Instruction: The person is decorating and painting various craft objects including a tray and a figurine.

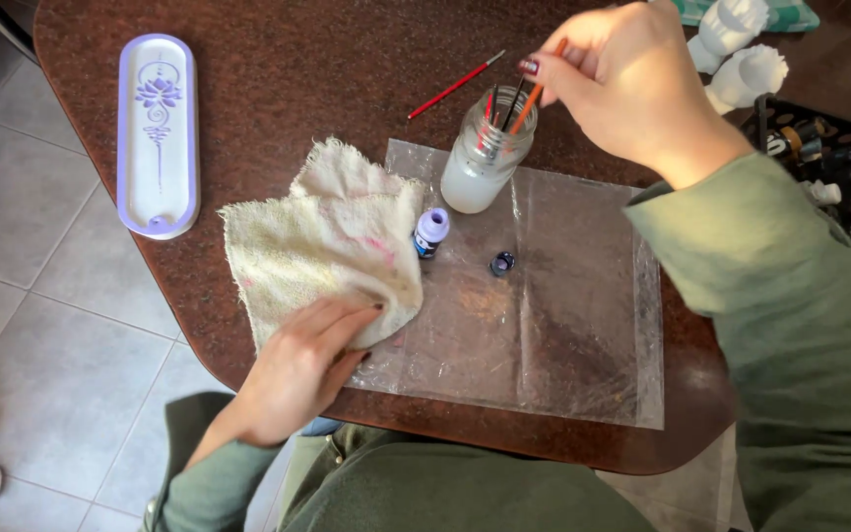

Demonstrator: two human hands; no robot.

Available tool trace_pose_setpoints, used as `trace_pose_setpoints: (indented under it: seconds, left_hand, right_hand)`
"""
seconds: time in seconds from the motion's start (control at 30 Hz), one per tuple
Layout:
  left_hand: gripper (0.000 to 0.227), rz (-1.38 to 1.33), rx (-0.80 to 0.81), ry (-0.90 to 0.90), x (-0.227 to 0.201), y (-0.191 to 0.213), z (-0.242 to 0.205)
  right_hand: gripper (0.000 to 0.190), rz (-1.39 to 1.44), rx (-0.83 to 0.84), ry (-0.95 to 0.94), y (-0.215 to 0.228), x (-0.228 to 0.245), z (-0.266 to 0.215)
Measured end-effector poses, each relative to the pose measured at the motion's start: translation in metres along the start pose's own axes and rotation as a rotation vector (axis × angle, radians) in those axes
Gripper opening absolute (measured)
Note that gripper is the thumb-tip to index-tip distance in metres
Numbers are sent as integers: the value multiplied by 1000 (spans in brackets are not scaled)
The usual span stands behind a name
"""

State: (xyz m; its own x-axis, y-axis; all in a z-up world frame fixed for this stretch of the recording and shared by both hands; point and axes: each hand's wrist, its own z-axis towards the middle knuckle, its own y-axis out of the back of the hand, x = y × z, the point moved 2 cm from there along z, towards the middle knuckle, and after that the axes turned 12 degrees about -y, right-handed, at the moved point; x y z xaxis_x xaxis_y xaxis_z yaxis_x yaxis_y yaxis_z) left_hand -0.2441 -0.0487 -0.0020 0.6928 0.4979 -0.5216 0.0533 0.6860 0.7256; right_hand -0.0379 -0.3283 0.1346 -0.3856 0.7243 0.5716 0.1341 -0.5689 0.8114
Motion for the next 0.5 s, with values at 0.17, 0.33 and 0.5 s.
trace_pose_setpoints:
  seconds: [0.17,0.33,0.5]
  left_hand:
    - [43,-52,-80,80,4,-7,-22]
    - [50,-122,-118,86,13,4,-35]
    - [54,-209,-37,119,23,23,-52]
  right_hand:
    - [12,176,-28,230,-9,-31,6]
    - [9,66,93,-57,-1,-1,1]
    - [12,15,-32,192,11,-4,-9]
